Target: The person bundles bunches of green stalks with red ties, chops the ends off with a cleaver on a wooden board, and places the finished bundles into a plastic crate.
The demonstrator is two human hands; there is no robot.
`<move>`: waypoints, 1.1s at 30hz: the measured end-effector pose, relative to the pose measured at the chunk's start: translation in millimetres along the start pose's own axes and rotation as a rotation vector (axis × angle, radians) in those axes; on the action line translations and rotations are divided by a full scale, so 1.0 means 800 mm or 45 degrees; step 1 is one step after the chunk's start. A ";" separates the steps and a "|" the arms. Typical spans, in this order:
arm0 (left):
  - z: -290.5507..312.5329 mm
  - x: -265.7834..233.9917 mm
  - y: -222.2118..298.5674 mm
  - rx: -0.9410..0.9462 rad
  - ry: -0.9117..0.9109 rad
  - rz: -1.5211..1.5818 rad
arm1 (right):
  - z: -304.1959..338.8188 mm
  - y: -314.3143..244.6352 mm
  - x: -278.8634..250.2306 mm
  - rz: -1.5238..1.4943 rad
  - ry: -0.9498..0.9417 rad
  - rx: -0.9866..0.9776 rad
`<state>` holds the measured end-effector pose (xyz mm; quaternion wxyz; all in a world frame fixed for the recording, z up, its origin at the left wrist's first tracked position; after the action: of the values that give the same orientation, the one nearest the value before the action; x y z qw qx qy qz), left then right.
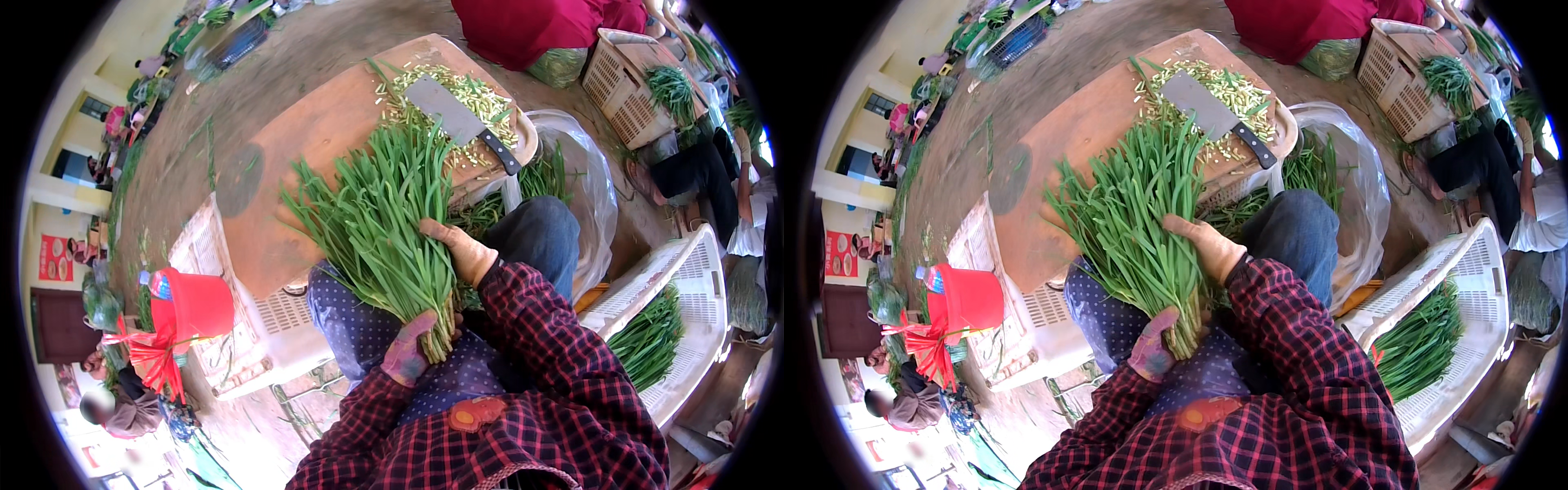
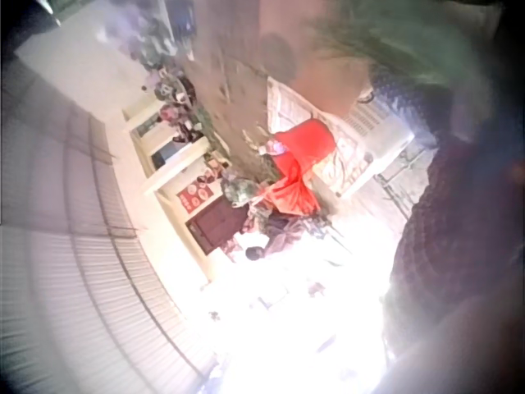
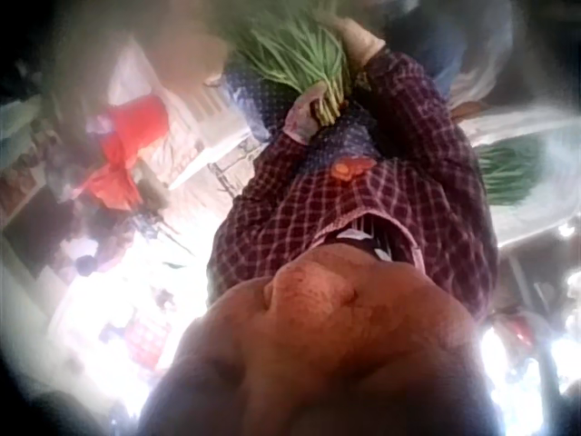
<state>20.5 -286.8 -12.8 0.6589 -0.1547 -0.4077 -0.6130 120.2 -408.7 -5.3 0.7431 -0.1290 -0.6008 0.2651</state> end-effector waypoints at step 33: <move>0.021 -0.051 0.080 0.327 0.306 -0.217 | 0.016 0.014 -0.022 -0.229 -0.064 0.140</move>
<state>78.1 -234.3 -13.6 0.6629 0.0400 -0.4124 -0.6236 102.9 -410.3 -22.5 0.7544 -0.0268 -0.6130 0.2331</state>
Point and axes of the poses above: each hand's wrist, its own z-axis away from the middle knuckle, its own x-axis out of the palm, y = z × x, the point moved 7 cm from there along -z, towards the middle knuckle, and after that the axes turned 12 degrees about -x, right-handed, at the moved point
